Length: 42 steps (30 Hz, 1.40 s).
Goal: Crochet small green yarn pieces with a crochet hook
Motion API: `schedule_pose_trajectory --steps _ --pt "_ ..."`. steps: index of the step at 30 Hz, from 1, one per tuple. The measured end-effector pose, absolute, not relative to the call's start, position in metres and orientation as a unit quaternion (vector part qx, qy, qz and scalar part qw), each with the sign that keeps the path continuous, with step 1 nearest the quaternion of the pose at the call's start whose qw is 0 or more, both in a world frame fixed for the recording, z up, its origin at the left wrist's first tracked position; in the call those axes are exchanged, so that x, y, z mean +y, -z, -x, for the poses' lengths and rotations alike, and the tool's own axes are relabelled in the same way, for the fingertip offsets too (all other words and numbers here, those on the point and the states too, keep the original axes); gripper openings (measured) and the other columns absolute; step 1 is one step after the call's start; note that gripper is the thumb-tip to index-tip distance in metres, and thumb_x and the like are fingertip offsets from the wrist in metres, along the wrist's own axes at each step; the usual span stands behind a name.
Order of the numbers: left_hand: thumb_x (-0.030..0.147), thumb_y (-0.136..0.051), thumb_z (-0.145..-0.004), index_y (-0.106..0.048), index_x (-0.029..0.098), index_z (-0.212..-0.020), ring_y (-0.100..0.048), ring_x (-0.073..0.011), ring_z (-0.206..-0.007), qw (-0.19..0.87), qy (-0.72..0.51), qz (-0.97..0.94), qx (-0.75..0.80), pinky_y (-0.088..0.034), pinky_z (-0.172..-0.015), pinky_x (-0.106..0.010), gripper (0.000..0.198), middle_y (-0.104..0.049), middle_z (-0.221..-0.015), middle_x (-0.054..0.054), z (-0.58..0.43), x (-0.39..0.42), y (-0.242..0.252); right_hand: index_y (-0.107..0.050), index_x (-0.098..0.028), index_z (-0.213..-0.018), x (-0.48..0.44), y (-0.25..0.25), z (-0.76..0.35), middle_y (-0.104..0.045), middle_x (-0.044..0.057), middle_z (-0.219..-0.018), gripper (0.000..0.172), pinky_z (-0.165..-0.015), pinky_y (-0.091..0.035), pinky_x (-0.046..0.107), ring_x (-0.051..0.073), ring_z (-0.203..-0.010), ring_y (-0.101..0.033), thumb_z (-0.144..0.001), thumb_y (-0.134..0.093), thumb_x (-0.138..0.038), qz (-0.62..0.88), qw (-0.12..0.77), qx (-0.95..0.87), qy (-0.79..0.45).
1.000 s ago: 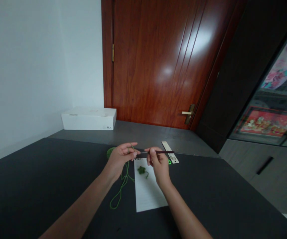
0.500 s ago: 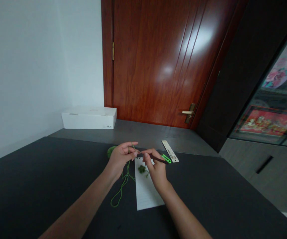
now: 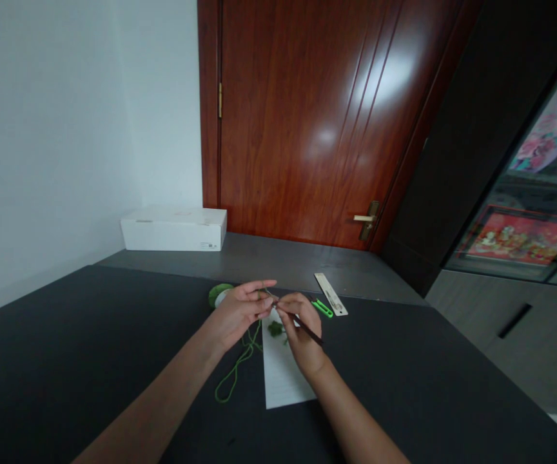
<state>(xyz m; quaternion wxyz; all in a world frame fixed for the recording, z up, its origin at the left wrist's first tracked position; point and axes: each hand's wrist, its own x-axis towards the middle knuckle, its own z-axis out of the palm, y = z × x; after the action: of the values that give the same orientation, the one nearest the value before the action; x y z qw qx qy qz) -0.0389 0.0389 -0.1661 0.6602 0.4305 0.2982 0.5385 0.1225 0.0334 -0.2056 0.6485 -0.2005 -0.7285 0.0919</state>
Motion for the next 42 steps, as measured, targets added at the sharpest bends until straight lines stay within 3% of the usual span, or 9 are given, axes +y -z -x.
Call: schedule_pose_trajectory --steps 7,14,17,21,24,28,31,36,42 --pt "0.017 -0.084 -0.068 -0.061 0.01 -0.126 -0.05 -0.0076 -0.055 0.615 -0.523 -0.52 0.28 -0.033 -0.054 -0.022 0.063 -0.065 -0.067 0.0 0.037 0.034 0.165 -0.063 -0.022 -0.092 0.037 0.198 -0.129 -0.064 0.003 -0.082 0.007 -0.071 -0.049 0.034 0.019 -0.078 -0.061 -0.093 -0.06 -0.016 0.203 0.622 -0.755 -0.05" --pt "0.021 -0.082 -0.068 -0.067 0.01 -0.112 -0.052 -0.0096 -0.054 0.549 -0.529 -0.559 0.325 -0.034 -0.054 -0.024 0.048 -0.067 -0.066 -0.001 0.04 0.036 0.167 -0.058 -0.022 -0.097 0.034 0.196 -0.134 -0.066 0.006 -0.087 0.011 -0.078 -0.047 0.037 0.02 -0.082 -0.061 -0.098 -0.049 -0.016 0.216 0.579 -0.786 0.02" --pt "0.021 -0.082 -0.067 -0.07 0.011 -0.106 -0.058 -0.0124 -0.062 0.529 -0.517 -0.575 0.351 -0.038 -0.059 -0.025 0.042 -0.07 -0.071 -0.003 0.042 0.036 0.166 -0.056 -0.022 -0.091 0.037 0.201 -0.132 -0.062 0.003 -0.079 0.013 -0.07 -0.046 0.033 0.018 -0.073 -0.06 -0.099 -0.046 -0.024 0.285 0.636 -0.714 -0.073" --pt "0.017 -0.079 -0.068 -0.072 0.013 -0.106 -0.058 -0.0123 -0.064 0.546 -0.504 -0.578 0.337 -0.039 -0.06 -0.026 0.039 -0.069 -0.072 -0.002 0.041 0.033 0.163 -0.052 -0.022 -0.084 0.047 0.2 -0.127 -0.053 -0.004 -0.061 0.024 -0.054 -0.039 0.027 0.012 -0.05 -0.048 -0.097 -0.049 -0.042 0.262 0.691 -0.575 -0.351" --pt "0.015 -0.078 -0.069 -0.072 0.012 -0.107 -0.054 -0.0099 -0.059 0.567 -0.502 -0.576 0.308 -0.037 -0.058 -0.026 0.039 -0.067 -0.07 -0.001 0.037 0.031 0.16 -0.049 -0.022 -0.077 0.051 0.195 -0.123 -0.048 -0.007 -0.055 0.033 -0.049 -0.036 0.025 0.01 -0.044 -0.041 -0.09 -0.059 -0.05 0.196 0.662 -0.493 -0.53" --pt "0.013 -0.078 -0.069 -0.071 0.013 -0.11 -0.06 -0.0129 -0.061 0.58 -0.51 -0.571 0.278 -0.04 -0.059 -0.027 0.041 -0.066 -0.069 -0.001 0.032 0.028 0.157 -0.047 -0.022 -0.075 0.048 0.194 -0.115 -0.048 -0.007 -0.054 0.033 -0.045 -0.032 0.023 0.009 -0.045 -0.04 -0.086 -0.066 -0.047 0.164 0.617 -0.484 -0.599" --pt "0.015 -0.078 -0.071 -0.069 0.012 -0.113 -0.065 -0.0169 -0.069 0.58 -0.516 -0.571 0.266 -0.042 -0.061 -0.028 0.043 -0.068 -0.074 -0.004 0.032 0.028 0.156 -0.045 -0.024 -0.079 0.045 0.195 -0.109 -0.052 -0.007 -0.061 0.032 -0.049 -0.038 0.023 0.01 -0.05 -0.046 -0.084 -0.07 -0.042 0.166 0.636 -0.514 -0.551" --pt "0.015 -0.08 -0.072 -0.069 0.011 -0.117 -0.056 -0.0115 -0.064 0.564 -0.557 -0.543 0.279 -0.039 -0.06 -0.025 0.047 -0.065 -0.071 -0.002 0.03 0.026 0.158 -0.049 -0.023 -0.079 0.037 0.196 -0.114 -0.058 -0.001 -0.079 0.02 -0.066 -0.049 0.029 0.016 -0.072 -0.058 -0.087 -0.068 -0.029 0.212 0.704 -0.603 -0.309" --pt "0.016 -0.083 -0.068 -0.071 0.009 -0.115 -0.05 -0.0094 -0.061 0.637 -0.548 -0.472 0.266 -0.037 -0.058 -0.024 0.049 -0.062 -0.071 -0.002 0.023 0.022 0.161 -0.061 -0.025 -0.09 0.028 0.195 -0.133 -0.062 0.001 -0.083 0.01 -0.073 -0.047 0.034 0.018 -0.078 -0.058 -0.089 -0.06 -0.014 0.252 0.626 -0.737 -0.037"
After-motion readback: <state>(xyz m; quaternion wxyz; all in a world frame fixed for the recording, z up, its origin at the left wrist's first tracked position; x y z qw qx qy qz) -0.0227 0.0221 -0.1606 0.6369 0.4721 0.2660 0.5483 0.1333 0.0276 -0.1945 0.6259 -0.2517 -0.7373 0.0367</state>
